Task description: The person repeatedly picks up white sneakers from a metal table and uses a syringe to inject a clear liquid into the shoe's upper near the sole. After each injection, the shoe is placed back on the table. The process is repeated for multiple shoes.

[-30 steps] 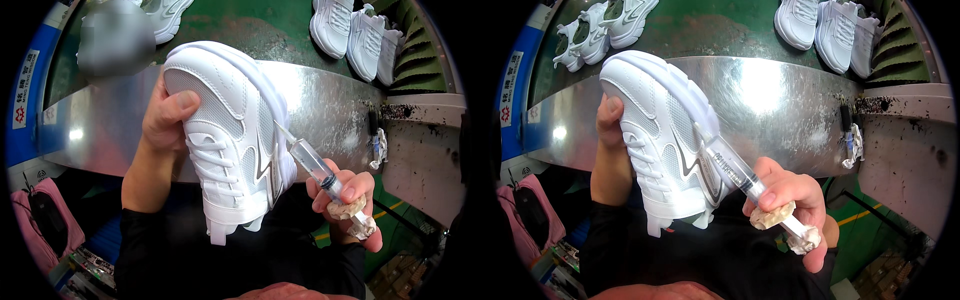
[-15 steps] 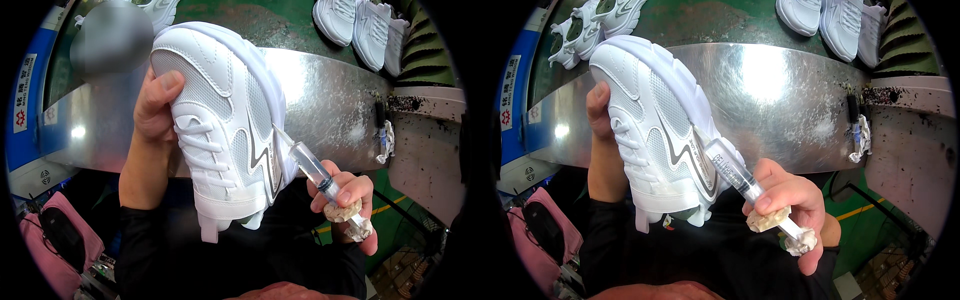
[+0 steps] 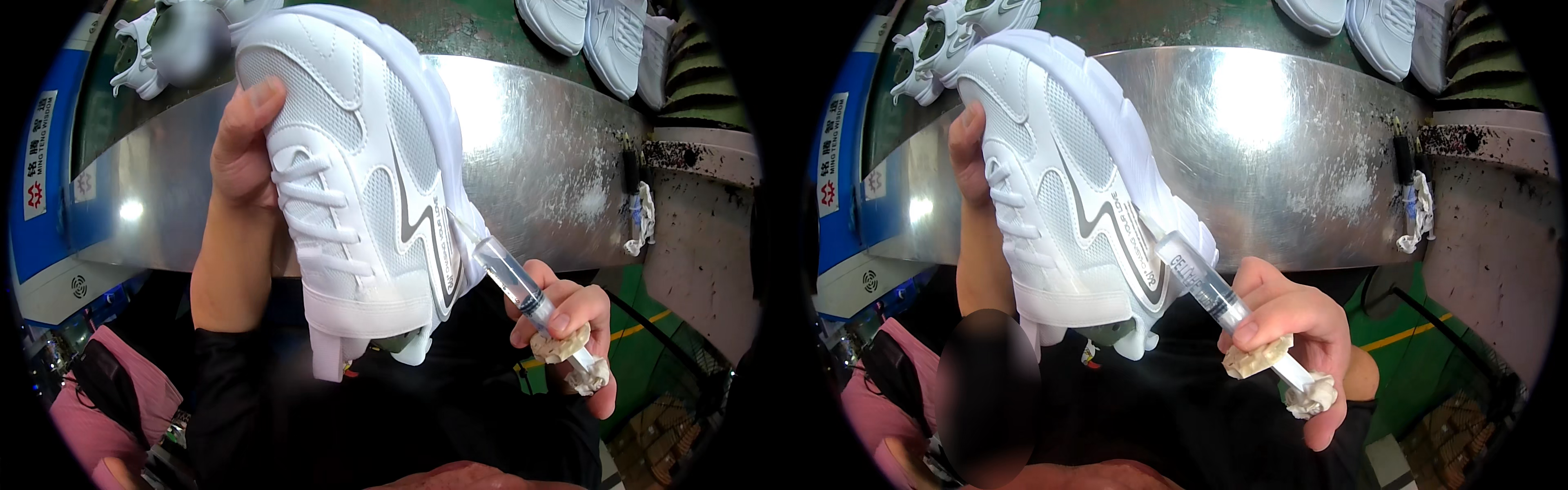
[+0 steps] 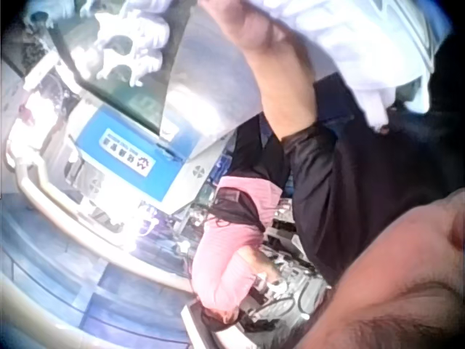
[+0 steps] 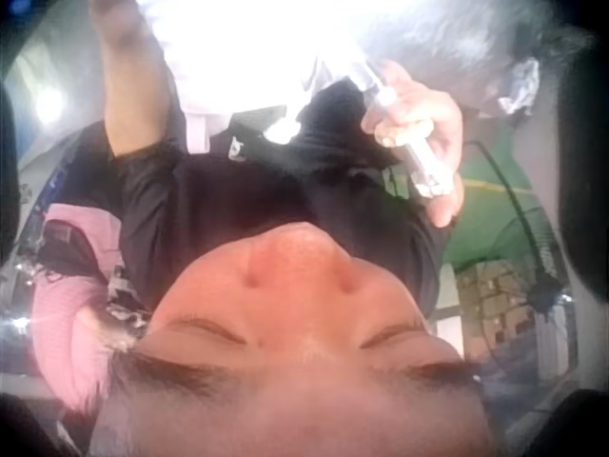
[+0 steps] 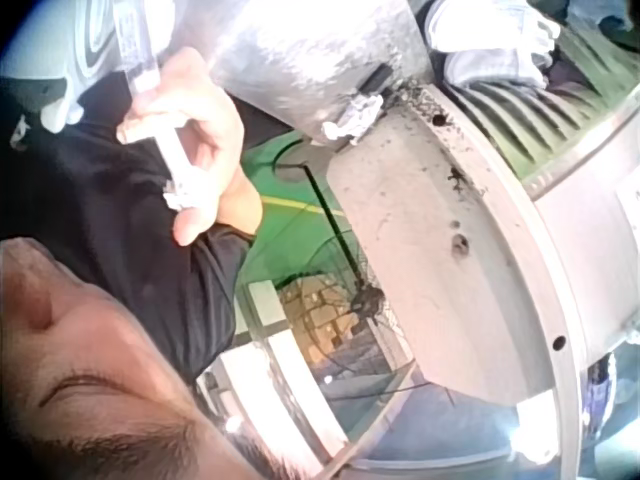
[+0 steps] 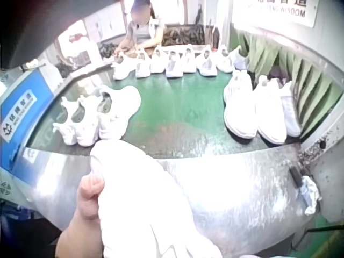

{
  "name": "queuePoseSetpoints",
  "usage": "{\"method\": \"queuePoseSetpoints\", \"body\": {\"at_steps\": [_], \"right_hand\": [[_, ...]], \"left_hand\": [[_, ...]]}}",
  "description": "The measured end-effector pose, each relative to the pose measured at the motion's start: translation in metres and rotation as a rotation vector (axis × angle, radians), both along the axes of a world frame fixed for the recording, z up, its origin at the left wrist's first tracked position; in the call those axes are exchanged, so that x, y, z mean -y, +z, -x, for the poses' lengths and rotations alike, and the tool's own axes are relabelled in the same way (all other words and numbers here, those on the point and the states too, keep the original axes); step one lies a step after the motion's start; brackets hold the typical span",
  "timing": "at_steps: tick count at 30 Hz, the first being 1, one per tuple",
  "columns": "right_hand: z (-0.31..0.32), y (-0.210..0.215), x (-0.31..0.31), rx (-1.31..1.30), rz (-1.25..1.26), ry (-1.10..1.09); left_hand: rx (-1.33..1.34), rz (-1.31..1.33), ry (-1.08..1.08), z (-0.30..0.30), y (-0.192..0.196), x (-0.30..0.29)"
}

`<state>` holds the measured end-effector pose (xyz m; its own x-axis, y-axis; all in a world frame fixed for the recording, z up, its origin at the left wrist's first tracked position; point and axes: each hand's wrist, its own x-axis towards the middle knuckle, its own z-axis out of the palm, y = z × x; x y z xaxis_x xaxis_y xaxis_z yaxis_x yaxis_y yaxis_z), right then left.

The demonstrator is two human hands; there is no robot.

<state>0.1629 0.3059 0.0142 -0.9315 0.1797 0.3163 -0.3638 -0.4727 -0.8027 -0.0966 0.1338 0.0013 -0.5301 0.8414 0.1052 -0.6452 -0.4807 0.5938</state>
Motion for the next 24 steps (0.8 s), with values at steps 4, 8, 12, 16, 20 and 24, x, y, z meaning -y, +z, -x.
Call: {"method": "queuePoseSetpoints", "body": {"at_steps": [4,8,12,16,20,24], "right_hand": [[-0.015,-0.003,0.0,0.028,-0.043,-0.012],[-0.03,-0.007,0.004,0.066,-0.044,-0.026],[-0.039,-0.012,0.006,0.059,-0.022,-0.051],[-0.042,-0.017,0.005,0.051,-0.016,-0.046],[-0.043,-0.021,0.004,0.032,-0.052,-0.051],[-0.047,-0.022,0.005,0.037,-0.062,-0.063]], "left_hand": [[0.08,-0.017,-0.054,0.003,-0.008,0.0],[0.149,0.0,-0.075,0.008,-0.016,0.001],[0.147,0.111,-0.023,0.01,-0.019,-0.001],[0.196,0.154,-0.01,0.01,-0.018,-0.003],[0.239,0.173,0.016,0.009,-0.017,-0.005],[0.23,0.21,0.071,0.006,-0.017,-0.006]]}}
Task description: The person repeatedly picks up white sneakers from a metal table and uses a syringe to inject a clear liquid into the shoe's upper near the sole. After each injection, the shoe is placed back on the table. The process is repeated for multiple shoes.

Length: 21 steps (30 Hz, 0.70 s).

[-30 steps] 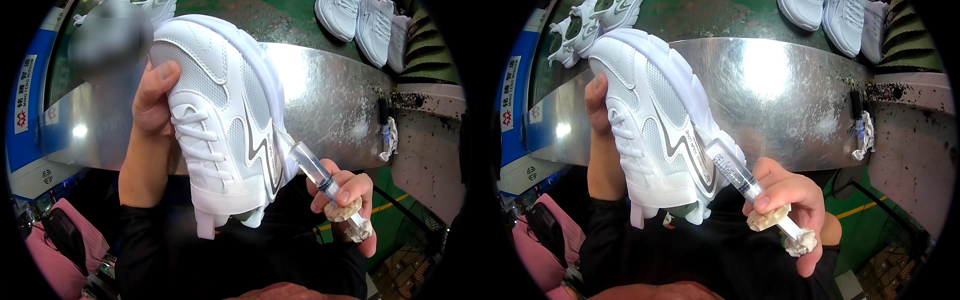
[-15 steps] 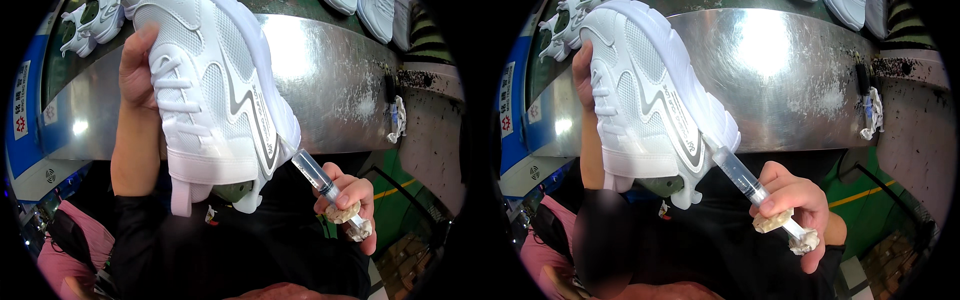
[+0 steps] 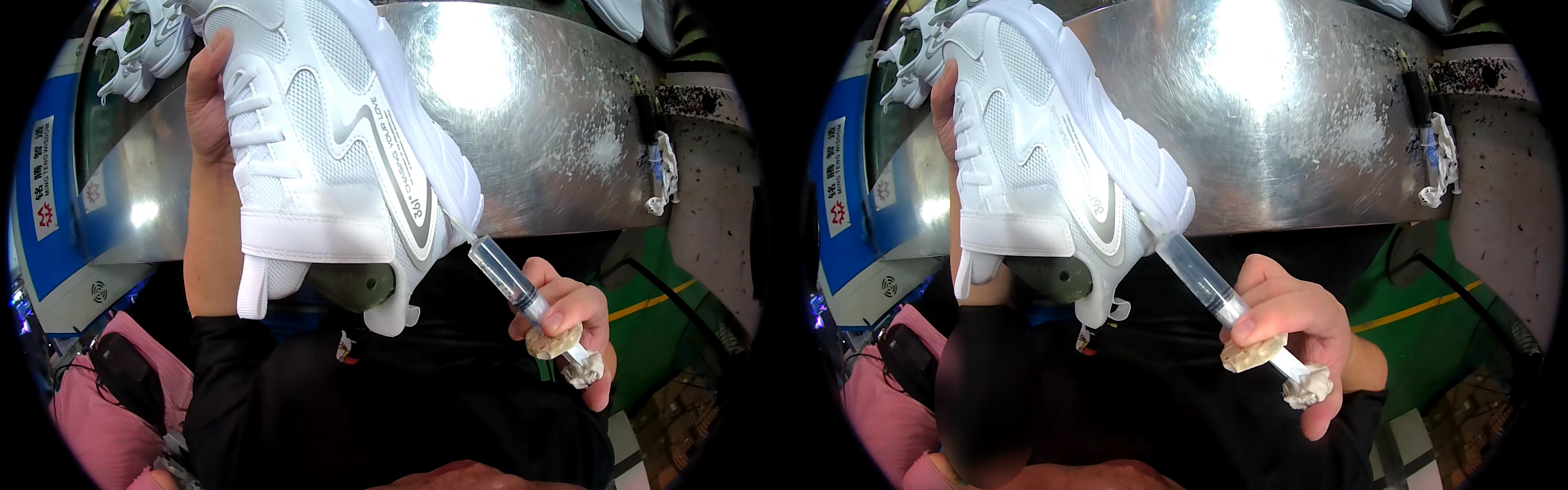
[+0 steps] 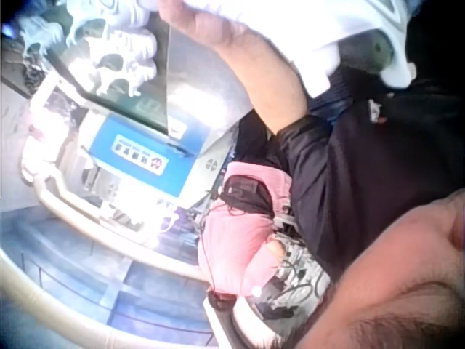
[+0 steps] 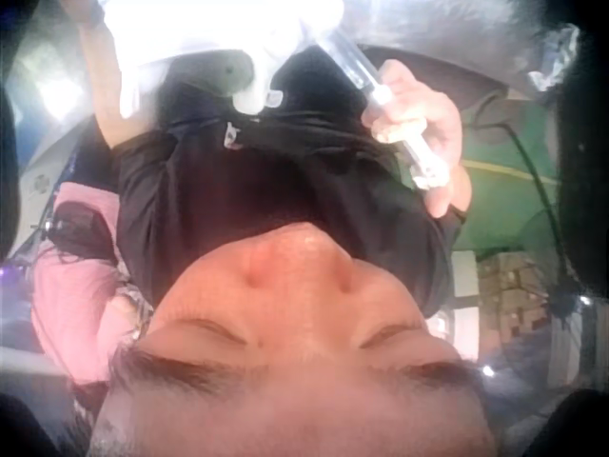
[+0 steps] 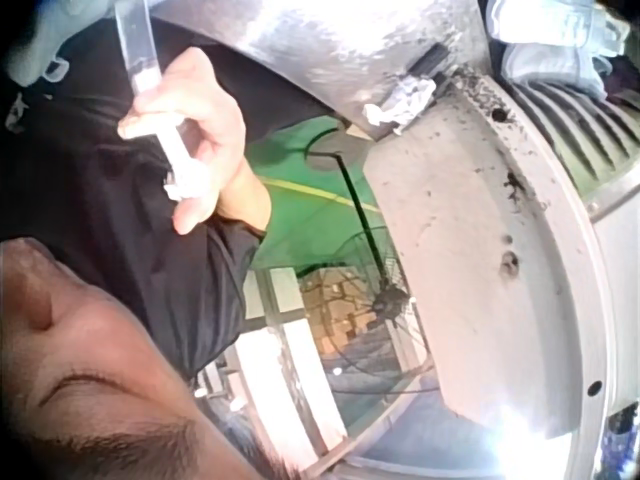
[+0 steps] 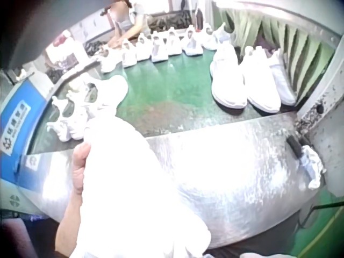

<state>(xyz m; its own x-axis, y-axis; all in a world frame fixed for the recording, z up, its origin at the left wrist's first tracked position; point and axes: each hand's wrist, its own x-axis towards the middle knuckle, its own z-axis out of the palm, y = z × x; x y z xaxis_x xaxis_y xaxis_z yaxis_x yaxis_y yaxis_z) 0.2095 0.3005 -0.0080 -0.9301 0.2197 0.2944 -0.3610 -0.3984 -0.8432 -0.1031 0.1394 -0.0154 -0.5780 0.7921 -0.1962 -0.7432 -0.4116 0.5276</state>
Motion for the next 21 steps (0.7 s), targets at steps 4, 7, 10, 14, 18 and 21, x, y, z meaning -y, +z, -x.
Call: {"method": "queuePoseSetpoints", "body": {"at_steps": [4,7,10,14,18,21], "right_hand": [[-0.005,-0.001,0.0,0.015,-0.027,0.004],[-0.008,-0.003,-0.001,0.015,-0.066,0.01],[-0.01,-0.003,0.0,0.008,-0.088,0.014],[-0.011,-0.003,0.001,0.003,-0.12,0.018],[-0.014,-0.006,0.002,-0.009,-0.16,0.01],[-0.014,-0.008,0.003,-0.019,-0.177,0.002]], "left_hand": [[0.019,0.041,0.026,0.001,0.0,-0.002],[0.028,0.039,0.02,0.0,0.001,-0.002],[-0.008,0.039,0.016,0.001,-0.001,0.0],[-0.031,0.054,0.034,0.004,-0.004,0.001],[-0.048,0.069,0.039,0.005,-0.006,0.0],[-0.063,0.103,0.001,-0.004,0.002,-0.002]]}}
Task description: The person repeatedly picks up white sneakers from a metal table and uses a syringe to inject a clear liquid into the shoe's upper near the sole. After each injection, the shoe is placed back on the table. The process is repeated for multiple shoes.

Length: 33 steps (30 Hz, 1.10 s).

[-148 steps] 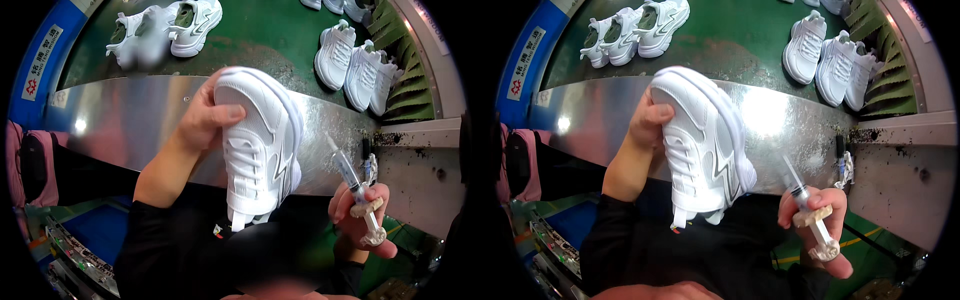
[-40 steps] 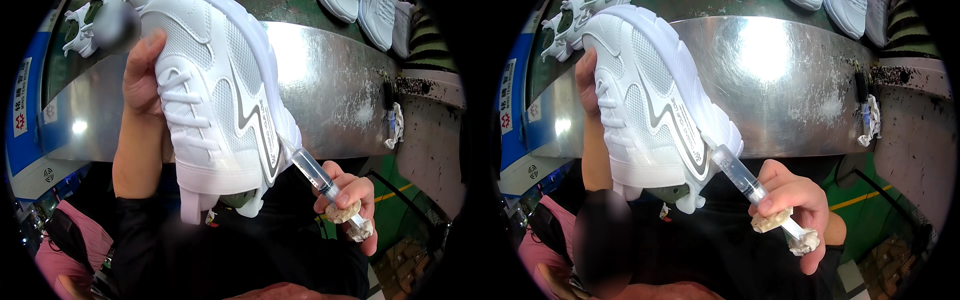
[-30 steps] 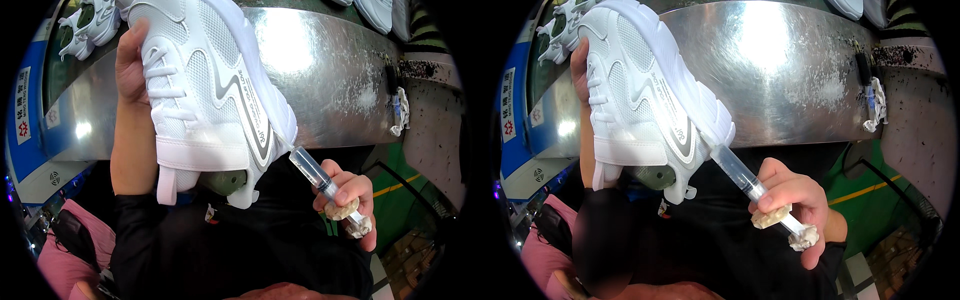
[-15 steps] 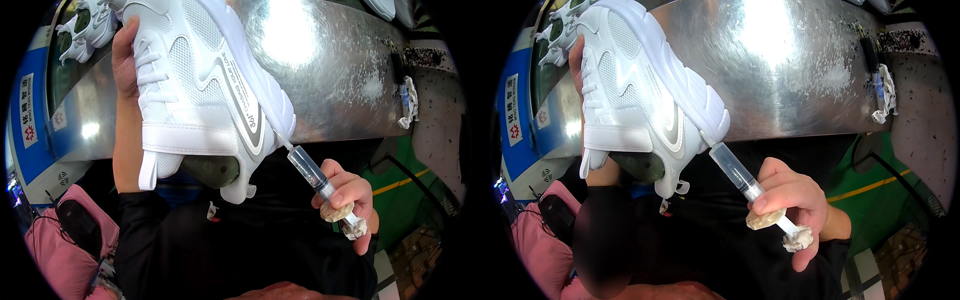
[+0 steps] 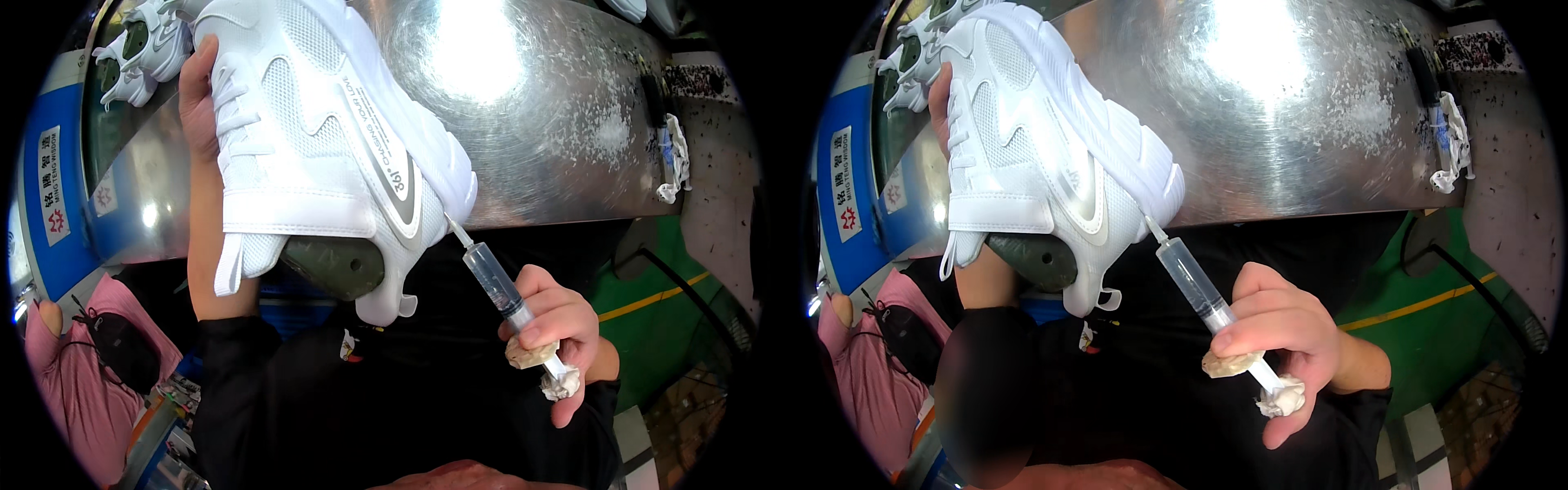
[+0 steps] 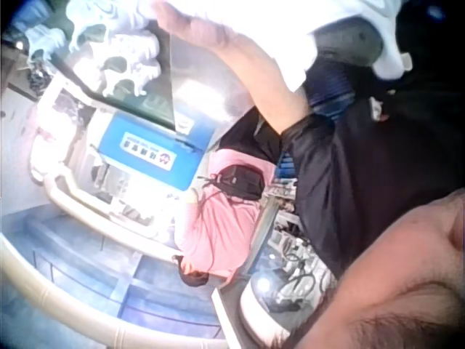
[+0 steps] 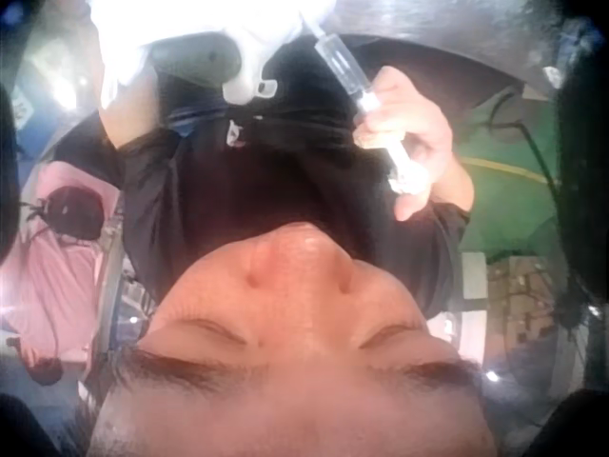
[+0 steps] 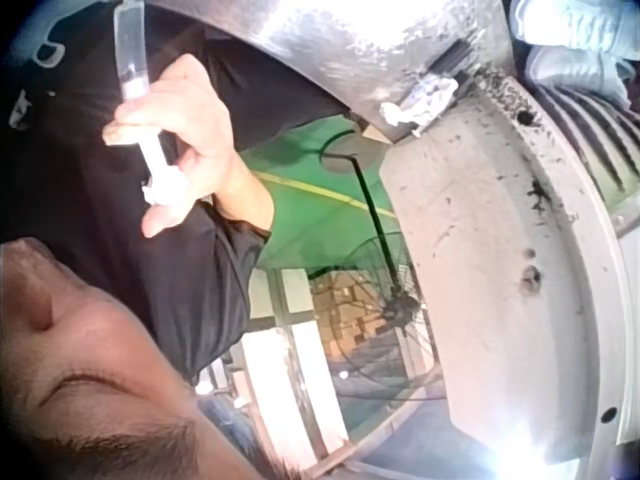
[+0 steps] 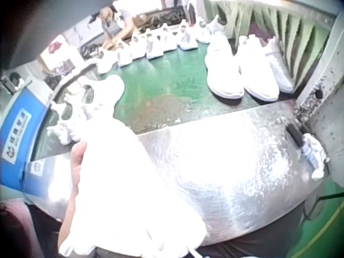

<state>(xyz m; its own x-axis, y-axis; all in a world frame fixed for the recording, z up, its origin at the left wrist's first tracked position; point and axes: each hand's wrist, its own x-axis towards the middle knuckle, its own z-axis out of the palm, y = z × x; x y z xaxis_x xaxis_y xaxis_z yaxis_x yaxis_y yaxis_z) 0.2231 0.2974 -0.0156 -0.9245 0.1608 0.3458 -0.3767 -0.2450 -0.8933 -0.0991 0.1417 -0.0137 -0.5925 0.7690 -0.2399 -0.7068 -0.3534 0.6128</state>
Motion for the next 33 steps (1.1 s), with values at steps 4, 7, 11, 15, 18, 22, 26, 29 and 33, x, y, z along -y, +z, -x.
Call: {"method": "queuePoseSetpoints", "body": {"at_steps": [4,7,11,15,18,22,26,29,33], "right_hand": [[0.002,0.0,-0.001,0.01,-0.021,0.009],[0.005,-0.004,-0.002,0.003,-0.031,0.006],[0.012,-0.007,-0.001,-0.014,-0.039,-0.02],[0.018,-0.011,0.0,-0.039,-0.068,-0.029],[0.026,-0.012,0.003,-0.05,-0.075,-0.044],[0.033,-0.013,0.007,-0.044,-0.101,-0.043],[0.035,-0.012,0.01,-0.032,-0.129,-0.052],[0.034,-0.011,0.01,-0.022,-0.139,-0.043],[0.032,-0.011,0.011,0.004,-0.145,-0.041]], "left_hand": [[-0.054,0.171,0.013,0.005,0.0,0.015],[-0.094,0.312,0.049,0.007,0.001,0.033],[-0.054,0.335,0.077,-0.004,0.006,0.059],[-0.163,0.435,0.141,-0.011,0.005,0.096],[-0.175,0.546,0.122,-0.01,0.001,0.134],[-0.195,0.547,0.188,-0.049,0.011,0.153],[-0.188,0.548,0.085,-0.075,0.009,0.184],[-0.08,0.53,0.051,-0.104,0.01,0.181],[0.088,0.48,0.041,-0.142,0.01,0.167]]}}
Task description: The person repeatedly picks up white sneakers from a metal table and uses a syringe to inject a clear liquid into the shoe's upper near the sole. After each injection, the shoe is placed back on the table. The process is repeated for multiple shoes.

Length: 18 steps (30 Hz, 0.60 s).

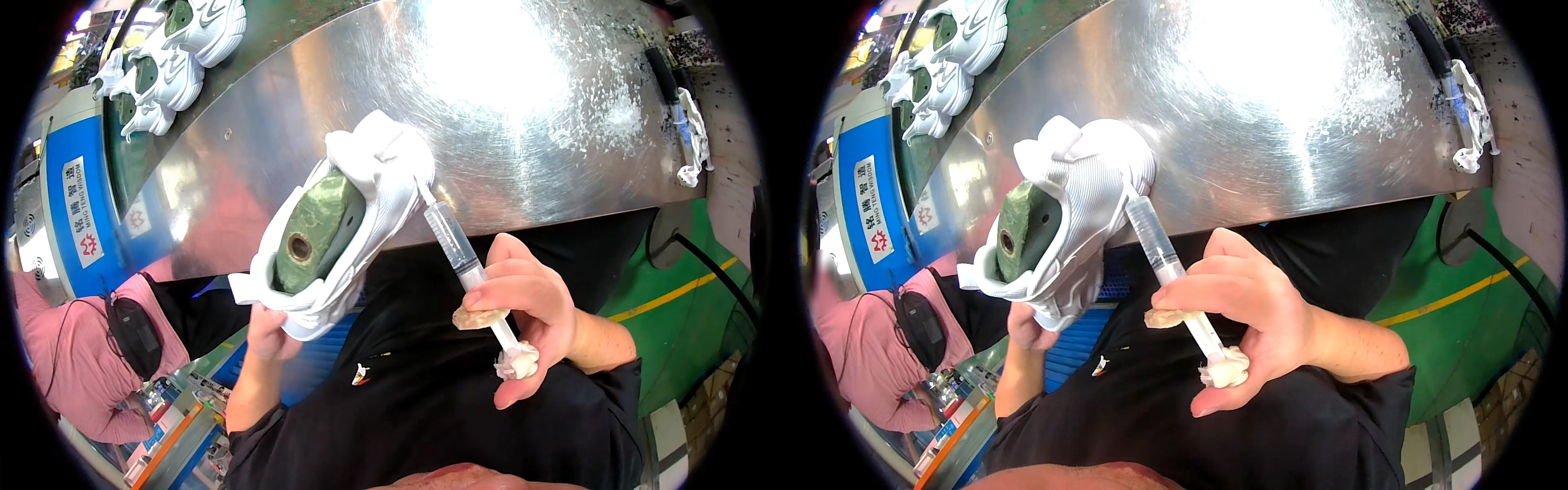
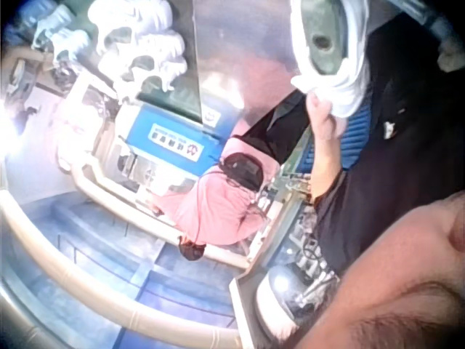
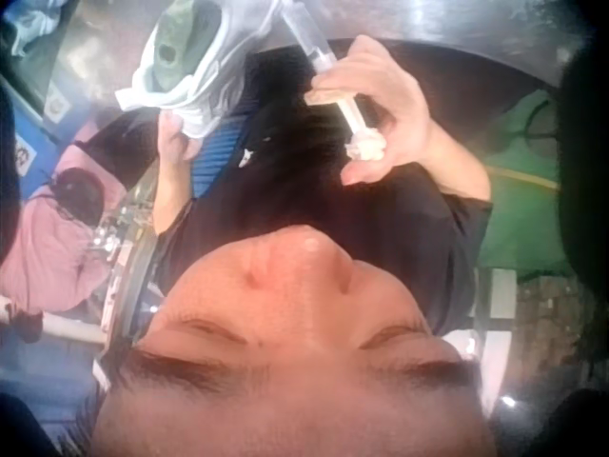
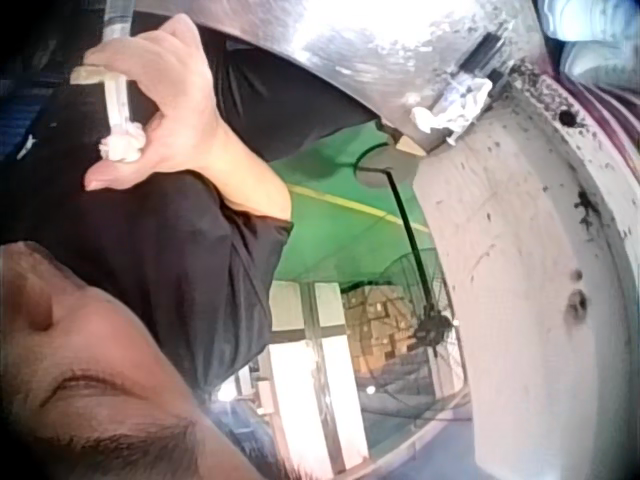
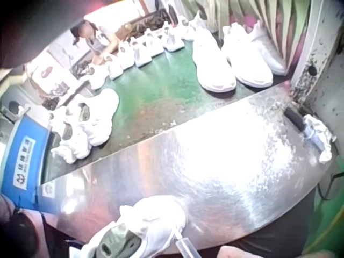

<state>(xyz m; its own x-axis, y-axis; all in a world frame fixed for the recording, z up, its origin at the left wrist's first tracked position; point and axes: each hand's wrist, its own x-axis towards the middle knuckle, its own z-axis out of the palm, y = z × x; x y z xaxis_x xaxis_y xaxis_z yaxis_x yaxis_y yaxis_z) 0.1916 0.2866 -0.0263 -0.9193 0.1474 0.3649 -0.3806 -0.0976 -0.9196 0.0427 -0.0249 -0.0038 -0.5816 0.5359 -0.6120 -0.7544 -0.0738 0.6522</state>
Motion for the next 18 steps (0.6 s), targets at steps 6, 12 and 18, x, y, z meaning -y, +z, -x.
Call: {"method": "queuePoseSetpoints", "body": {"at_steps": [6,12,18], "right_hand": [[-0.002,0.003,0.0,0.033,-0.014,-0.008],[-0.002,0.01,0.002,0.028,-0.009,-0.002],[0.0,0.018,0.008,0.011,-0.018,0.0]], "left_hand": [[0.064,-0.09,-0.069,-0.028,-0.011,-0.013],[0.192,-0.169,-0.07,-0.037,-0.008,-0.04],[0.27,-0.255,-0.099,-0.04,-0.011,-0.047]]}}
